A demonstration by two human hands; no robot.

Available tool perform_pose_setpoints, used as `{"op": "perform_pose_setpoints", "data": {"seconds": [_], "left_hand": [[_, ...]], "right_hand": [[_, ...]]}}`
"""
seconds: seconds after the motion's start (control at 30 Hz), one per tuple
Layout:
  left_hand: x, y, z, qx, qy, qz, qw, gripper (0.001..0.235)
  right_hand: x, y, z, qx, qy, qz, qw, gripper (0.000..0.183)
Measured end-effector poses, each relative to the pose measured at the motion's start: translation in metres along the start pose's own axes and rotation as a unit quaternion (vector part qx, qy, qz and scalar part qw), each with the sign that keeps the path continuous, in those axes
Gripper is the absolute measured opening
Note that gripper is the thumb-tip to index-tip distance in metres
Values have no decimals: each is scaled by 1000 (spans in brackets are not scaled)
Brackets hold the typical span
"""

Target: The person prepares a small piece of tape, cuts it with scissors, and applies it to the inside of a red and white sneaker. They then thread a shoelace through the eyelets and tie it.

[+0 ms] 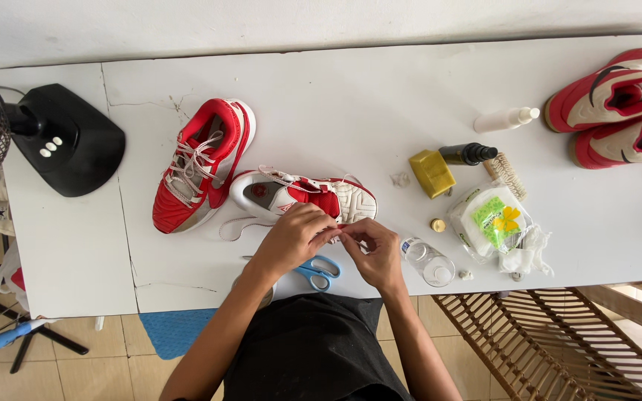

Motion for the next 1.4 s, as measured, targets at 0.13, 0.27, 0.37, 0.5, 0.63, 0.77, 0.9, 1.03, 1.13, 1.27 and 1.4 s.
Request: {"op": "perform_pose_setpoints", "data": {"seconds": [0.13,0.27,0.37,0.5,0.63,0.77,0.9,1.03,1.13,1.27,1.4], "left_hand": [[-39,-22,2,-67,83,-15,994,22],[-56,-43,0,-174,182,-93,963,16],[-60,-30,-13,-214,258,-45,941,15],[-82,-49,-16,-273,307,-27,912,17],[-87,-50,-27,-299,319,-32,899,17],[-87,-50,-32,-295,319,-48,899,11],[-78,-38,-33,-288,314,-25,904,8],[-74,-35,-32,-278,314,-36,907,10],[-75,-38,-29,-286,316,-31,904,9],[-79,-41,-27,-289,319,-28,902,9],[-81,-43,-29,-299,315,-40,900,11]], "right_hand": [[21,2,-6,-2,-14,91,996,5],[37,-5,-8,-19,-21,183,983,3],[39,-11,-9,-22,-13,210,977,5],[40,-16,-10,-19,-10,235,972,7],[45,-16,-13,-28,-8,246,969,6],[49,-20,-18,-65,12,303,951,9],[46,-26,-21,-96,22,344,934,11],[43,-25,-24,-117,30,345,931,9],[44,-24,-24,-140,12,324,935,7],[47,-28,-23,-138,43,356,923,8],[49,-31,-24,-152,55,358,920,7]]}}
Point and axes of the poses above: each hand's wrist, its own z-axis away from the middle knuckle, its own y-axis out of the back of the hand, x = y × z, the point moved 8 cm from there along -z, towards the middle knuckle, and after that the axes turned 8 degrees about -x, right-handed, at the moved point
